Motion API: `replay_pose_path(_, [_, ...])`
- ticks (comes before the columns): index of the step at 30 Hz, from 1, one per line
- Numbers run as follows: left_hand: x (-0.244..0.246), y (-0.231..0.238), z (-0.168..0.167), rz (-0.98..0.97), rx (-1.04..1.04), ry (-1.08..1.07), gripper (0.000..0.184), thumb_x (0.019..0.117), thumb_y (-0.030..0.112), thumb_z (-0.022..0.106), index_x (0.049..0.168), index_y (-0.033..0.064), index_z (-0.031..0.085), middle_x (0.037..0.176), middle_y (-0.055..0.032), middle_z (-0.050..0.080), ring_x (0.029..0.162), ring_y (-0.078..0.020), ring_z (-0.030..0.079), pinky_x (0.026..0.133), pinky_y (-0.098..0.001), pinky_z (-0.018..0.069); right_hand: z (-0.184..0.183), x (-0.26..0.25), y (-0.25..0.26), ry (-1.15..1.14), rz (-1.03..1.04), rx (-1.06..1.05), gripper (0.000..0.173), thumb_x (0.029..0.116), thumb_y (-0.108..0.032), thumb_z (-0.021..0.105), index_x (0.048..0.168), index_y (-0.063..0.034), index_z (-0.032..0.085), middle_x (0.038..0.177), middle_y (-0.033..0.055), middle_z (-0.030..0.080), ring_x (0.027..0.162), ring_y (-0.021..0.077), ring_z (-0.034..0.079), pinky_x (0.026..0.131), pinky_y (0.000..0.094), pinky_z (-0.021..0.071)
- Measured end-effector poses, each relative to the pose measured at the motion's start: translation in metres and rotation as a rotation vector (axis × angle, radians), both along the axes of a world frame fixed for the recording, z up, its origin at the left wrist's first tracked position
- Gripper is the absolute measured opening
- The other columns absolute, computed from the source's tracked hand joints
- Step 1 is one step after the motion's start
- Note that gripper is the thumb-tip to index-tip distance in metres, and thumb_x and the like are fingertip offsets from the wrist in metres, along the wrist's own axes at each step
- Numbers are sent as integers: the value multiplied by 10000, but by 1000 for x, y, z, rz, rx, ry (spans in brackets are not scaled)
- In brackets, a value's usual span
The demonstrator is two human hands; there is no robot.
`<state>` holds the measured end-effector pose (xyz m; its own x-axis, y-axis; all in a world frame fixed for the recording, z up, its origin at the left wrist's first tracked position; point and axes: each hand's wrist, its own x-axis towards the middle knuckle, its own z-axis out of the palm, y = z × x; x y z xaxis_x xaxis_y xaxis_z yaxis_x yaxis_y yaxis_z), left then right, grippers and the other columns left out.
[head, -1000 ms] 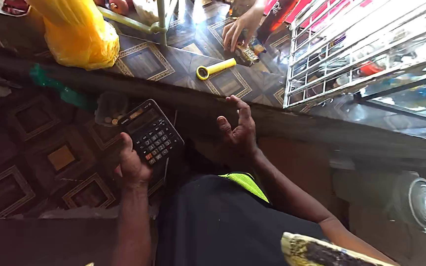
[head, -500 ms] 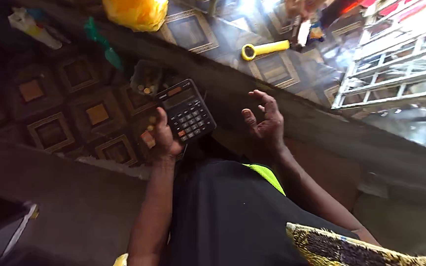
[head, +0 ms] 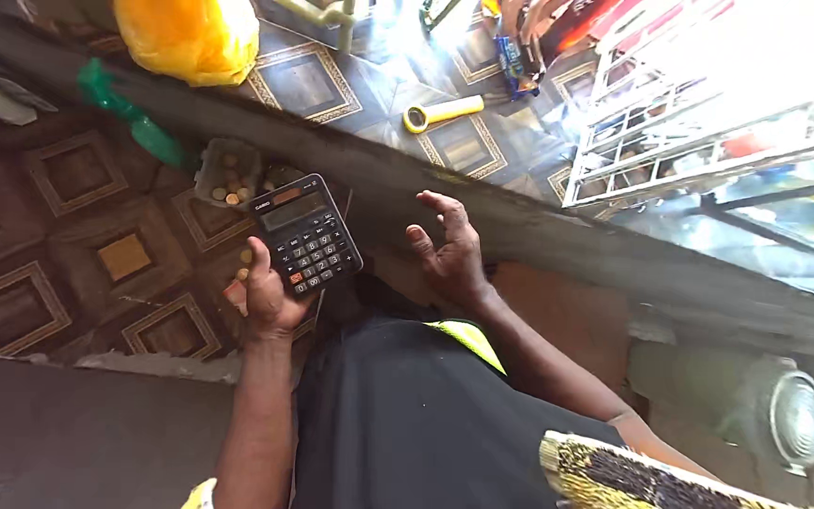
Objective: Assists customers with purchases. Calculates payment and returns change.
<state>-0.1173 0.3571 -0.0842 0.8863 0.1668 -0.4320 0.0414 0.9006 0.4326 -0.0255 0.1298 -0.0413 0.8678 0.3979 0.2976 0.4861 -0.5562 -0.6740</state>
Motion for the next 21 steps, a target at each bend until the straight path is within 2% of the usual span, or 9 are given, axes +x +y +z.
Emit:
replay_pose_path(8, [5,-3,3,11,17,-8,743,1060,595,40,1322,165,586,1196,-102,719,1120,-246,699,933,-499,591,-2,2,-9,-19,-47,-1,477,995,-248,635,1345,69,564,1340,221,637,1282,304,603,1051,454,516])
replay_pose_path(11, [6,-4,8,25,25,10,738,1063,594,47,1308,162,593,1184,-100,723,1113,-242,702,929,-495,593,8,13,-17,10,-124,28,564,1020,-217,604,1453,97,425,1390,234,598,1308,276,587,1068,435,508])
replay_pose_path(15, [6,-2,9,12,27,-20,735,1058,611,66,1329,176,592,1214,-96,715,1136,-242,693,943,-499,586,25,30,-31,54,-266,97,648,1062,-240,544,1554,63,249,1453,183,557,1305,207,589,1045,368,529])
replay_pose_path(18, [8,-4,10,17,26,-30,700,1062,605,107,1310,183,608,1207,-84,718,1132,-240,694,939,-500,587,31,33,-37,58,-289,99,659,1071,-255,531,1569,43,220,1454,162,557,1295,196,595,1024,358,542])
replay_pose_path(21, [9,-4,11,36,19,-9,675,1062,613,147,1297,189,617,1189,-79,721,1101,-238,702,905,-493,598,25,29,-36,58,-248,73,649,1068,-270,535,1563,41,252,1450,154,564,1290,182,596,1036,354,533])
